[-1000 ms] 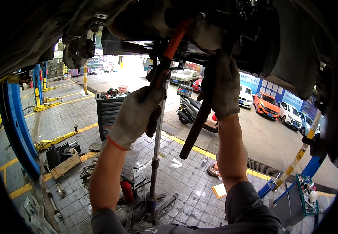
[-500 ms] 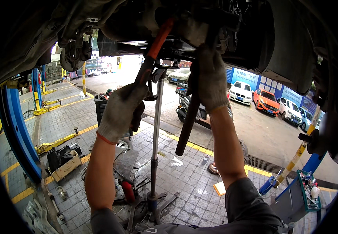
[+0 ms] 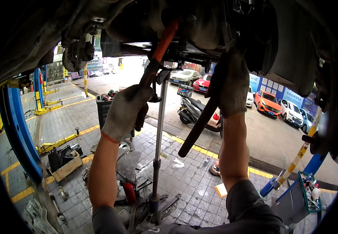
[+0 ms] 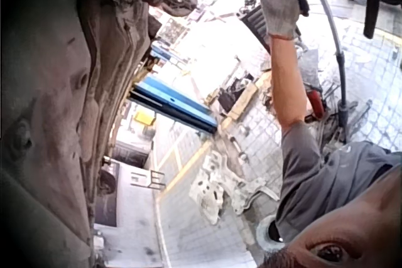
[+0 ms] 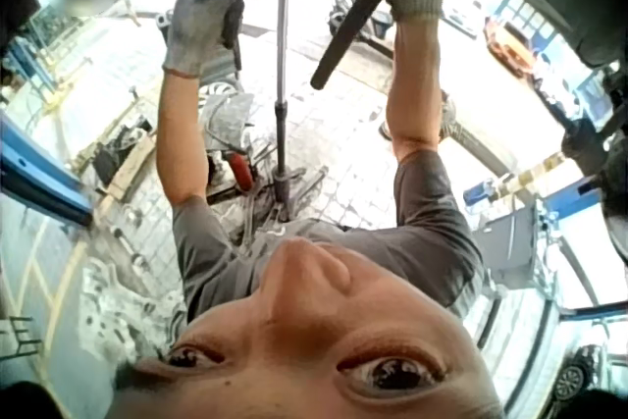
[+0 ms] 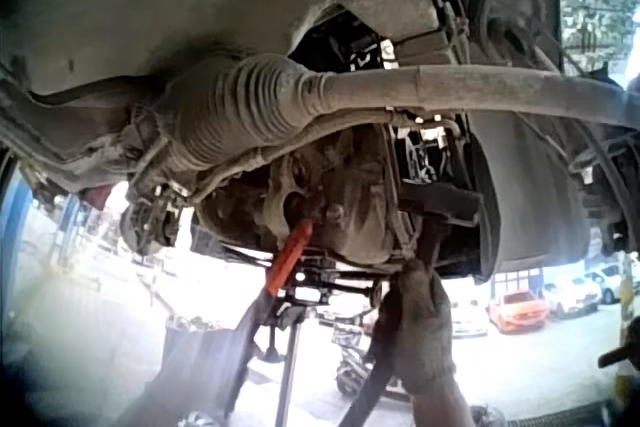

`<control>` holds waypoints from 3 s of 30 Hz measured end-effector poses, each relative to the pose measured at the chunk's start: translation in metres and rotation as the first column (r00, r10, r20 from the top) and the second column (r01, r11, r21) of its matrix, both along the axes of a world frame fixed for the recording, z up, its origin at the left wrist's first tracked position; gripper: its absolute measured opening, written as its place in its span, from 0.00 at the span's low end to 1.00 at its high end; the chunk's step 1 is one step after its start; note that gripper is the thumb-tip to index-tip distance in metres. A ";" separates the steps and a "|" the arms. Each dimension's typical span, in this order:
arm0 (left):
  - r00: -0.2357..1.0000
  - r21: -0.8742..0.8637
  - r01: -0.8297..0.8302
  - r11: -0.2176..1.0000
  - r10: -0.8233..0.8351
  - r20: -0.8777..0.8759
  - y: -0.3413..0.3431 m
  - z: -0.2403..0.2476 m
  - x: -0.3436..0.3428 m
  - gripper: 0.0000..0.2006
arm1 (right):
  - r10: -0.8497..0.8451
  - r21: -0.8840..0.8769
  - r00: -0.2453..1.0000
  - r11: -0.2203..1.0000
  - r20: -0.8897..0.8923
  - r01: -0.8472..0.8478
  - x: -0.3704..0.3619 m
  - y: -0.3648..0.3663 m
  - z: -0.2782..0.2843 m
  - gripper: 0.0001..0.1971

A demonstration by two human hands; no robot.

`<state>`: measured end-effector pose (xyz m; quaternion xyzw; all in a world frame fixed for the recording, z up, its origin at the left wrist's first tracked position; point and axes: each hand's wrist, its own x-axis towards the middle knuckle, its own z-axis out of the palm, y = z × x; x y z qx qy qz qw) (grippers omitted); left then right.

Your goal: The person works under a raised car, using a hammer and a pry bar to remove and install a suspension bushing. They repeatedly strike the bushing, remove it, apply lubricant, and reinsert it into the chassis mount.

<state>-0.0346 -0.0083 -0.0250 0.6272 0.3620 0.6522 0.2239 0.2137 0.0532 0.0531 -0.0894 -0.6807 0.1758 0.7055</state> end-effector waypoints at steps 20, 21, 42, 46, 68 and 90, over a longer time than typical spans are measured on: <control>0.992 0.071 0.087 0.994 -0.093 0.088 0.010 -0.013 0.029 0.23 | 0.068 -0.092 0.998 0.994 0.014 -0.066 -0.008 0.012 -0.002 0.18; 0.982 0.084 0.120 0.989 -0.130 0.137 0.006 -0.012 0.040 0.22 | 0.084 -0.117 0.995 0.990 0.050 -0.078 -0.006 0.013 -0.002 0.19; 0.910 -0.024 0.221 0.975 -0.198 0.363 -0.024 -0.017 0.079 0.24 | -0.813 0.795 0.569 0.423 0.122 0.435 0.037 0.015 0.055 0.10; 0.927 -0.052 0.234 0.971 -0.206 0.312 -0.015 -0.023 0.069 0.22 | -0.120 0.133 0.973 0.987 0.199 0.094 0.042 0.007 0.049 0.11; 0.960 0.254 -0.229 0.940 0.261 -0.101 -0.027 -0.213 0.121 0.17 | 0.283 -0.295 0.959 0.914 -0.024 -0.277 0.010 -0.015 -0.204 0.34; 0.887 -0.892 -0.353 0.282 0.403 -0.223 -0.190 -0.681 0.049 0.26 | 0.523 -0.866 0.699 0.387 0.488 0.316 0.158 0.054 -0.386 0.11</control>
